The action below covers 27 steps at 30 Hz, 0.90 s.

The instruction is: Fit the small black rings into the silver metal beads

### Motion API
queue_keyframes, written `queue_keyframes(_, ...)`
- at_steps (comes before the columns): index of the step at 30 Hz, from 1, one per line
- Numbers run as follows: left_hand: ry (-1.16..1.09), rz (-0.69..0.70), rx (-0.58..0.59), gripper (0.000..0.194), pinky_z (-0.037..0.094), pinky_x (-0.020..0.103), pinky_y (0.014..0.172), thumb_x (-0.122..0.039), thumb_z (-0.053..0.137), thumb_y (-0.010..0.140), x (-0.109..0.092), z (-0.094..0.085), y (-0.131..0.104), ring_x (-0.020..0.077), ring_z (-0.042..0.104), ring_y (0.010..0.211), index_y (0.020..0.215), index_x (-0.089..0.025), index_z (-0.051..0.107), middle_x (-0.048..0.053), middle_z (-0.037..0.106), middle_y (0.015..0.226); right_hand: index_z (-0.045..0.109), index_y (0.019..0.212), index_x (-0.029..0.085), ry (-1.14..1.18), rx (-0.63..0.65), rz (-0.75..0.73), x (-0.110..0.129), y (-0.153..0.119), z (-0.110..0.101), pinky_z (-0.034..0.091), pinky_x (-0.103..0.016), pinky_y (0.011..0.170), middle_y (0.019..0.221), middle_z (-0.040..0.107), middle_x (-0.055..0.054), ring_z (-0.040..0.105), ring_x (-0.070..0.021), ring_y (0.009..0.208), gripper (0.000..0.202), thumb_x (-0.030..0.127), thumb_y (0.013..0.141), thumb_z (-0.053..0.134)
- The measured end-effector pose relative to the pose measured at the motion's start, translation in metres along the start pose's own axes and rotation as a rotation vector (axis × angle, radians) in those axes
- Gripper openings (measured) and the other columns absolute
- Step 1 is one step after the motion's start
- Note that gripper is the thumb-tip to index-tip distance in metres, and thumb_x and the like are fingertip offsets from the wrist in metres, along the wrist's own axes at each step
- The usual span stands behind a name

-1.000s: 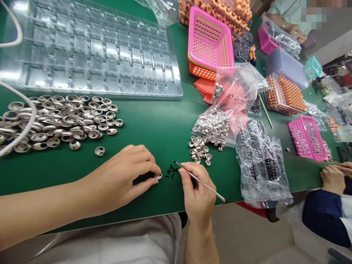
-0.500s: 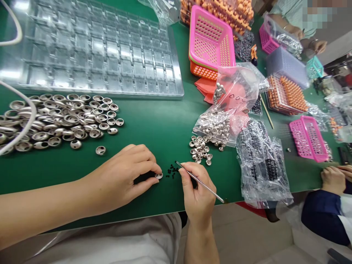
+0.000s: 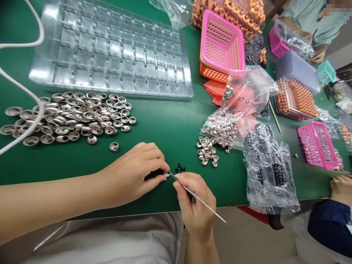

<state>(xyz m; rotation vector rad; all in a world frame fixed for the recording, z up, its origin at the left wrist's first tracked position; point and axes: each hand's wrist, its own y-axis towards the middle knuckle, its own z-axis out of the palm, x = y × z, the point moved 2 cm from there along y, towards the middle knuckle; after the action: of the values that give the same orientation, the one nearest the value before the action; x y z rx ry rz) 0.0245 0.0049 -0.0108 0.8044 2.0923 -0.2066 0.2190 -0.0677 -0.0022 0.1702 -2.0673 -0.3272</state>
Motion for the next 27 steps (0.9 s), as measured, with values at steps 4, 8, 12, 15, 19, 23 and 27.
queue_keyframes(4,0.004,0.009,-0.016,0.004,0.034,0.037,0.078,-0.016,0.068,0.091,0.0008,0.0015,-0.0009,0.0196,0.054,0.087,0.091,-0.019,0.071,0.001,0.067,0.087,0.071,0.111,0.026,-0.046,0.081,-0.040,0.0017,0.0024,-0.0004,0.066,-0.037,0.077,0.098,0.079,-0.004,0.075,-0.0199,0.090,0.034,0.003,0.087,0.069)
queue_keyframes(8,0.000,0.018,-0.037,0.006,0.033,0.036,0.077,-0.014,0.067,0.090,0.0013,0.0035,-0.0014,0.0194,0.054,0.086,0.090,-0.019,0.071,0.001,0.067,0.086,0.070,0.113,0.026,-0.071,0.124,-0.058,0.0025,0.0050,-0.0017,0.066,-0.035,0.078,0.099,0.079,-0.003,0.076,-0.0191,0.091,0.037,0.001,0.086,0.069)
queue_keyframes(12,-0.003,0.024,-0.056,0.006,0.033,0.036,0.077,-0.013,0.067,0.089,0.0009,0.0042,-0.0015,0.0191,0.053,0.085,0.089,-0.018,0.071,0.001,0.066,0.085,0.070,0.113,0.025,-0.090,0.140,-0.082,0.0039,0.0057,-0.0013,0.066,-0.034,0.078,0.100,0.079,-0.004,0.076,-0.0188,0.091,0.037,0.000,0.086,0.068)
queue_keyframes(15,0.003,0.026,-0.056,0.007,0.033,0.036,0.077,-0.013,0.067,0.089,0.0004,0.0041,-0.0014,0.0192,0.053,0.086,0.090,-0.019,0.071,0.001,0.067,0.086,0.069,0.113,0.025,-0.109,0.150,-0.095,0.0048,0.0063,-0.0008,0.066,-0.034,0.078,0.099,0.079,-0.004,0.076,-0.0188,0.091,0.036,0.001,0.086,0.068)
queue_keyframes(19,0.006,0.024,-0.048,0.007,0.034,0.037,0.077,-0.013,0.067,0.089,0.0005,0.0037,-0.0011,0.0193,0.054,0.085,0.089,-0.019,0.071,0.001,0.067,0.086,0.069,0.113,0.026,-0.121,0.167,-0.096,0.0056,0.0080,-0.0002,0.066,-0.034,0.078,0.099,0.078,-0.004,0.076,-0.0189,0.091,0.036,0.002,0.087,0.068)
queue_keyframes(23,0.004,0.023,-0.046,0.007,0.034,0.037,0.077,-0.013,0.067,0.089,0.0005,0.0025,-0.0011,0.0195,0.054,0.086,0.090,-0.019,0.071,0.001,0.068,0.086,0.068,0.114,0.026,-0.125,0.171,-0.109,0.0066,0.0093,0.0005,0.066,-0.032,0.079,0.099,0.078,-0.003,0.076,-0.0176,0.091,0.036,0.002,0.087,0.068)
queue_keyframes(27,0.010,0.012,-0.025,0.007,0.034,0.037,0.077,-0.014,0.067,0.090,-0.0006,0.0010,-0.0005,0.0195,0.054,0.087,0.090,-0.019,0.071,0.001,0.068,0.087,0.068,0.114,0.026,-0.129,0.173,-0.113,0.0071,0.0100,0.0006,0.065,-0.031,0.080,0.100,0.077,-0.003,0.075,-0.0172,0.091,0.036,0.002,0.087,0.068)
